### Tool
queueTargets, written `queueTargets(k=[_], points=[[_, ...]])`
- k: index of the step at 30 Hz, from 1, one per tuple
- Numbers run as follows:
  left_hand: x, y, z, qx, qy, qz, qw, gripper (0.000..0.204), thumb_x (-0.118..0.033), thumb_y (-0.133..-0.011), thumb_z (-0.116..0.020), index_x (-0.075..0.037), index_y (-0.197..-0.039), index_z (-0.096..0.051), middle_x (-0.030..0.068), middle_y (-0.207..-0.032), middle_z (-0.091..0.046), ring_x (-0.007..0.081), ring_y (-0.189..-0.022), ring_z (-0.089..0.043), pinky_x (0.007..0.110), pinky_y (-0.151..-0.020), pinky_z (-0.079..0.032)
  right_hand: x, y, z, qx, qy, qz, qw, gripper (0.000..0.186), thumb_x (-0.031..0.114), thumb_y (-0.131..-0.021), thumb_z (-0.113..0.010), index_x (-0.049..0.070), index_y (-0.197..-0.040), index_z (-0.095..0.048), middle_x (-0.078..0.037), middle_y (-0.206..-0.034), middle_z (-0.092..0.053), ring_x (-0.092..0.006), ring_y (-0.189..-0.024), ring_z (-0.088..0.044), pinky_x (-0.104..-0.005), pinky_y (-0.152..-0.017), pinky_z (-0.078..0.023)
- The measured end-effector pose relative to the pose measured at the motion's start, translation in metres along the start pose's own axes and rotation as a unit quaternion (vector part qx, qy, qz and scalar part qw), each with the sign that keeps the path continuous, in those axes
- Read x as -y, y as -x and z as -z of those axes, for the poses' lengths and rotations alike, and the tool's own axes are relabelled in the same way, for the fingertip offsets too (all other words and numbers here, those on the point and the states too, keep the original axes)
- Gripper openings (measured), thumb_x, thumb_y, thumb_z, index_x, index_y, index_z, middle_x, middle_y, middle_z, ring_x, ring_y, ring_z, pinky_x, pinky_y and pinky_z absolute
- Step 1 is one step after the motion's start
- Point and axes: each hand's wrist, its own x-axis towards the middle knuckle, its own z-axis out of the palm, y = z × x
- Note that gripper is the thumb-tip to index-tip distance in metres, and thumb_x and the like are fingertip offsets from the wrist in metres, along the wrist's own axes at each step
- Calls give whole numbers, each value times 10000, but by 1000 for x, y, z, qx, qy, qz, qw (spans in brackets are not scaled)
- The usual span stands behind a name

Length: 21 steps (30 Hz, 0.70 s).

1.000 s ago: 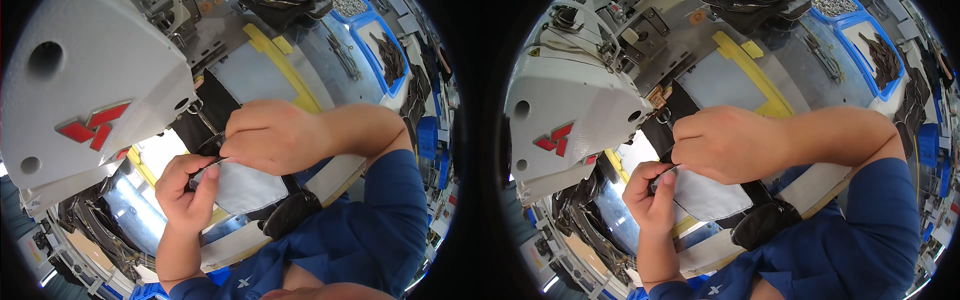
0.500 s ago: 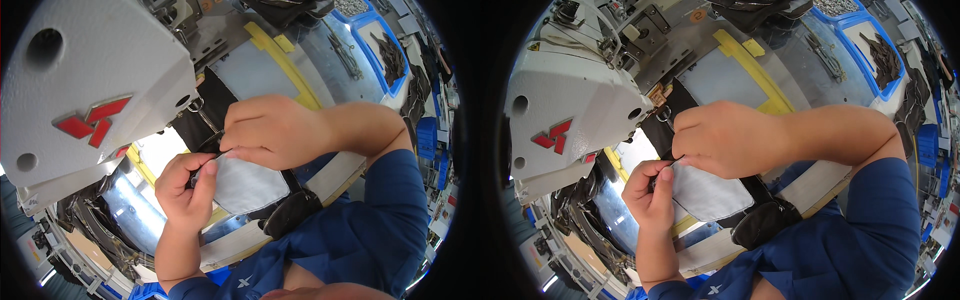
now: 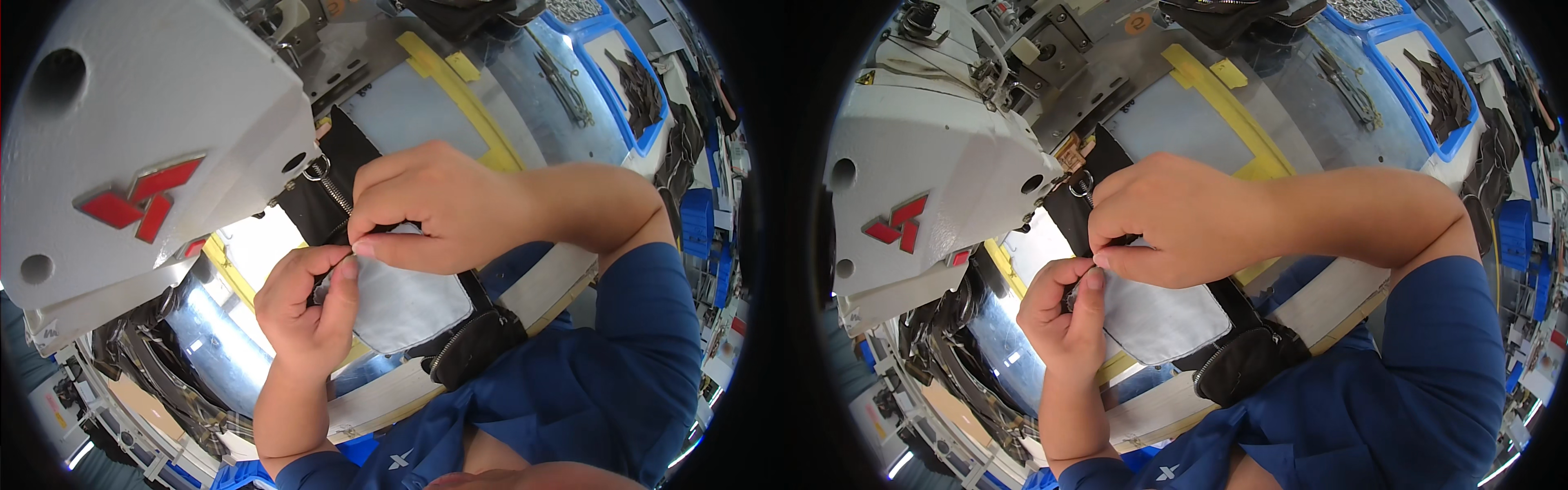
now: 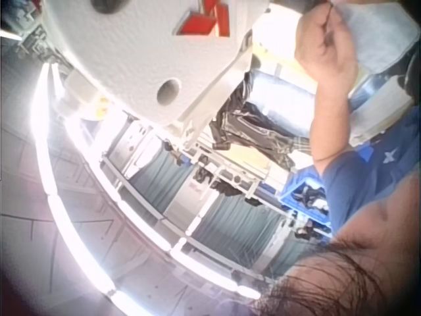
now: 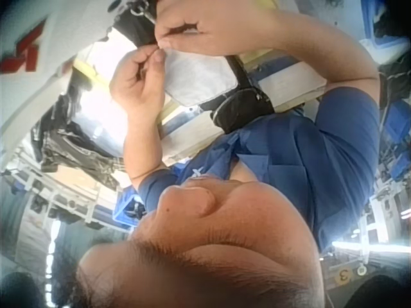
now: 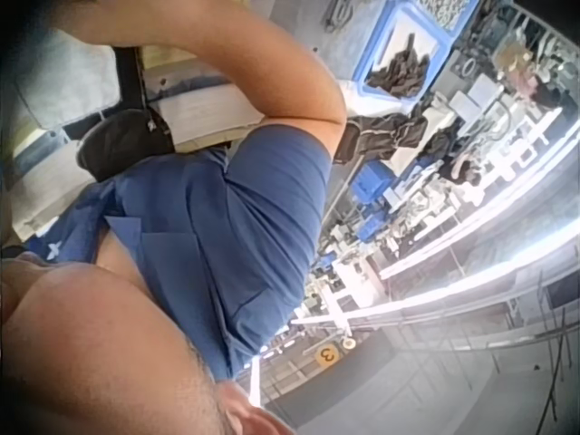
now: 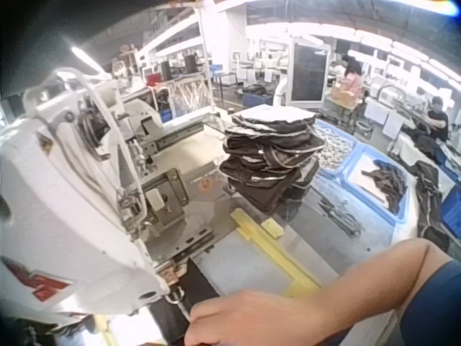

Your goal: The person operates an industrial sewing machine to stitch zippers onto black fabric bags. They repeatedly align the zipper tape with the bag edge, feed the material under the presser foot, and guide it through the machine. The person handles multiple bags, including some with plaid fabric accents, and places finished units into a blue bin.

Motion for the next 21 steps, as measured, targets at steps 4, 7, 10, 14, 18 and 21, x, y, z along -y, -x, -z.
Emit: queueTargets(k=[4, 7, 10, 14, 18, 21], points=[[0, 1, -1, -3, 21, 32, 999, 75, -23, -896, -775, 3, -962, -752, 79, -809, -696, 152, -693, -616, 265, -662, -484, -1, 0, 1, 5, -7, -3, 1000, 116, 152, -888, -698, 39, -867, -708, -95, -821, -669, -315, -819, -669, -436, -710, -531], [0, 3, 0, -1, 43, 103, 994, 76, -41, -910, -777, 3, -965, -748, 83, -844, -716, 139, -699, -605, 262, -673, -484, -2, 0, -1, 11, 1, -17, 1000, 111, 141, -902, -687, 36, -867, -692, -102, -842, -673, -321, -837, -672, -441, -721, -533], [15, -3, -2, -22, 26, 87, 996, 105, -82, -940, -778, 10, -973, -740, 90, -904, -744, 115, -705, -588, 256, -680, -481, -9, 0, -6, -5, 67, -10, 998, 111, 137, -932, -672, 33, -891, -669, -114, -886, -674, -332, -855, -676, -448, -728, -535], [15, -16, 4, -21, 2, 155, 988, 182, -151, -984, -769, 26, -988, -729, 80, -924, -763, 81, -700, -559, 247, -670, -476, -21, -11, -10, 9, 157, -22, 987, 97, 134, -968, -646, 40, -946, -652, -127, -943, -668, -354, -876, -678, -471, -741, -534], [22, -34, 11, -32, -73, 201, 976, 226, -177, -987, -777, 43, -959, -733, 62, -879, -762, 64, -680, -538, 244, -642, -477, -32, -30, -10, 5, 189, -63, 980, 178, 174, -950, -672, 3, -900, -682, -172, -921, -702, -403, -886, -698, -513, -747, -541], [34, -54, 15, -42, -131, 118, 983, 241, -212, -949, -775, -1, -1063, -763, 142, -955, -785, 245, -775, -702, 336, -739, -544, -45, -53, -1, 28, 220, -91, 971, 255, 214, -935, -694, -27, -851, -705, -213, -876, -723, -437, -879, -715, -534, -753, -554]])
